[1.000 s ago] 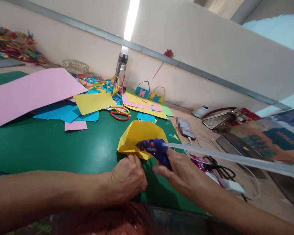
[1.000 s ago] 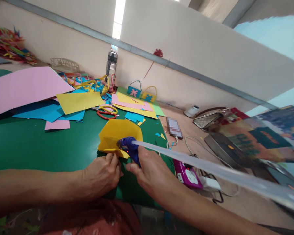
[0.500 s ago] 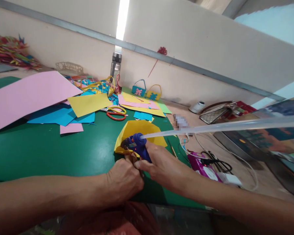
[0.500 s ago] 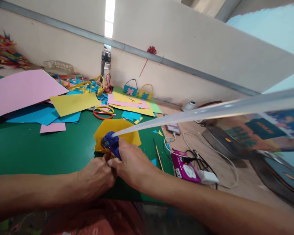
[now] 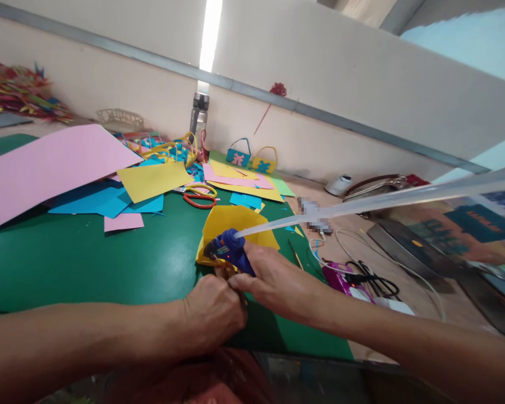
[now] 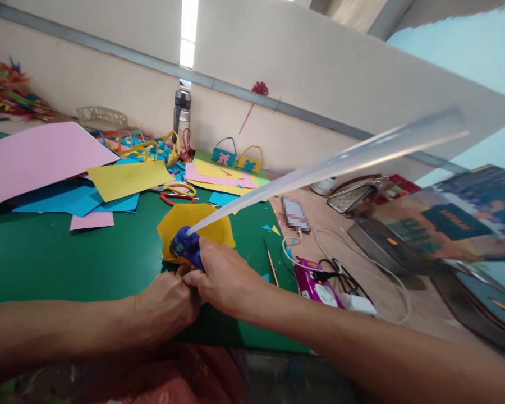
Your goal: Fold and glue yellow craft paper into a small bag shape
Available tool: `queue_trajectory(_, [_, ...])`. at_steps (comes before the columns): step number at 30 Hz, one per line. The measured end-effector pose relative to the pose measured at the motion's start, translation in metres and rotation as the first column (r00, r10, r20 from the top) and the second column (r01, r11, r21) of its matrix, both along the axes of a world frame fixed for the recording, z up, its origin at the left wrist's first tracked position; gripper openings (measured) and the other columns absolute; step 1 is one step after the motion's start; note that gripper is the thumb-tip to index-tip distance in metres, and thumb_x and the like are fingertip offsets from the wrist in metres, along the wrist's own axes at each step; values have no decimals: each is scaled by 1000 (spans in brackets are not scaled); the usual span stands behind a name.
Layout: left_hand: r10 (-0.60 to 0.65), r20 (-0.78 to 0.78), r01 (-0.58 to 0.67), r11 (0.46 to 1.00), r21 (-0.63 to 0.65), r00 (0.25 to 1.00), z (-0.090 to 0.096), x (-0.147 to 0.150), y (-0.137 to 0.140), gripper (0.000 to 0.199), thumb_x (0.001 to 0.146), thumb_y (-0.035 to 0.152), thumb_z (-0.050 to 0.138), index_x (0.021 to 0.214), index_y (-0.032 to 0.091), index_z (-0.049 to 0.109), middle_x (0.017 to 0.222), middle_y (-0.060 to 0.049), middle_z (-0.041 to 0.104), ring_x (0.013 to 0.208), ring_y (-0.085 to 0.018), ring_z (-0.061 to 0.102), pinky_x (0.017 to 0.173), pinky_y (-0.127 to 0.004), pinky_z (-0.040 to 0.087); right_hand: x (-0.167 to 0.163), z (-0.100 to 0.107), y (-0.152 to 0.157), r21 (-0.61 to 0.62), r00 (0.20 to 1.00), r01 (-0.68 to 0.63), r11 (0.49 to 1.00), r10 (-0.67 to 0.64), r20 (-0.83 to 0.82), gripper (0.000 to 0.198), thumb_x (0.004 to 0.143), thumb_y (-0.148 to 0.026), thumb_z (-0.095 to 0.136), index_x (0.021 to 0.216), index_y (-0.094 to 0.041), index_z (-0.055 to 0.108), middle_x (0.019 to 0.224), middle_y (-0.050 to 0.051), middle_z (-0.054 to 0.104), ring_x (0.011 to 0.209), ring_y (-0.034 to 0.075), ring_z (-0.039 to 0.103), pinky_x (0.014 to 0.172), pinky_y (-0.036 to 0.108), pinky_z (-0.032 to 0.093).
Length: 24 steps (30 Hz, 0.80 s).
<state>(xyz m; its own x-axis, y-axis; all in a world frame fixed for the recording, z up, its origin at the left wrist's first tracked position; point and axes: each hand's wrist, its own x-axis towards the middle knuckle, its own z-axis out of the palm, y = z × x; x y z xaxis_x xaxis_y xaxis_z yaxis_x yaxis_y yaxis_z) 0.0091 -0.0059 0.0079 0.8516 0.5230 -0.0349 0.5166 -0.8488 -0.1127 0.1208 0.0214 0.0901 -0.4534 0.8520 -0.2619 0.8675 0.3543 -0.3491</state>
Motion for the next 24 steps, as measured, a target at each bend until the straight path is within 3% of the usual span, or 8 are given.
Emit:
queue_trajectory(5, [44, 39, -51, 981, 187, 998, -5, 1, -1, 15, 75, 11, 62, 88, 7, 68, 78, -17, 69, 68, -25, 66, 51, -33, 51, 2, 0, 2, 51, 998, 33, 998, -35, 53, 20, 77, -24, 56, 95, -14, 56, 93, 9, 66, 81, 21, 61, 66, 25, 41])
queue_trajectory(9, [44, 66, -56, 978, 199, 997, -7, 1, -2, 13, 75, 13, 63, 84, 7, 69, 72, -15, 68, 65, -24, 64, 51, -33, 51, 6, 1, 2, 43, 1000, 3, 999, -4, 24, 22, 76, -19, 55, 98, -15, 55, 98, 9, 66, 88, 22, 60, 71, 26, 41])
queue_trajectory(16, [90, 48, -99, 971, 216, 995, -5, 2, -2, 19, 77, 13, 60, 93, 5, 68, 85, -20, 68, 75, -28, 65, 55, -34, 52, 15, 6, -4, 104, 990, 20, 994, -34, 140, 22, 76, -17, 56, 97, -17, 57, 94, 9, 67, 85, 24, 61, 66, 27, 40])
queue_trajectory(24, [130, 81, -146, 959, 243, 988, -10, 2, -4, 22, 83, 17, 53, 96, 6, 67, 90, -21, 66, 77, -27, 64, 52, -30, 49, 21, 5, -5, 63, 975, 80, 995, -91, 203, 25, 77, -19, 56, 102, -13, 53, 99, 13, 65, 91, 26, 60, 69, 30, 40])
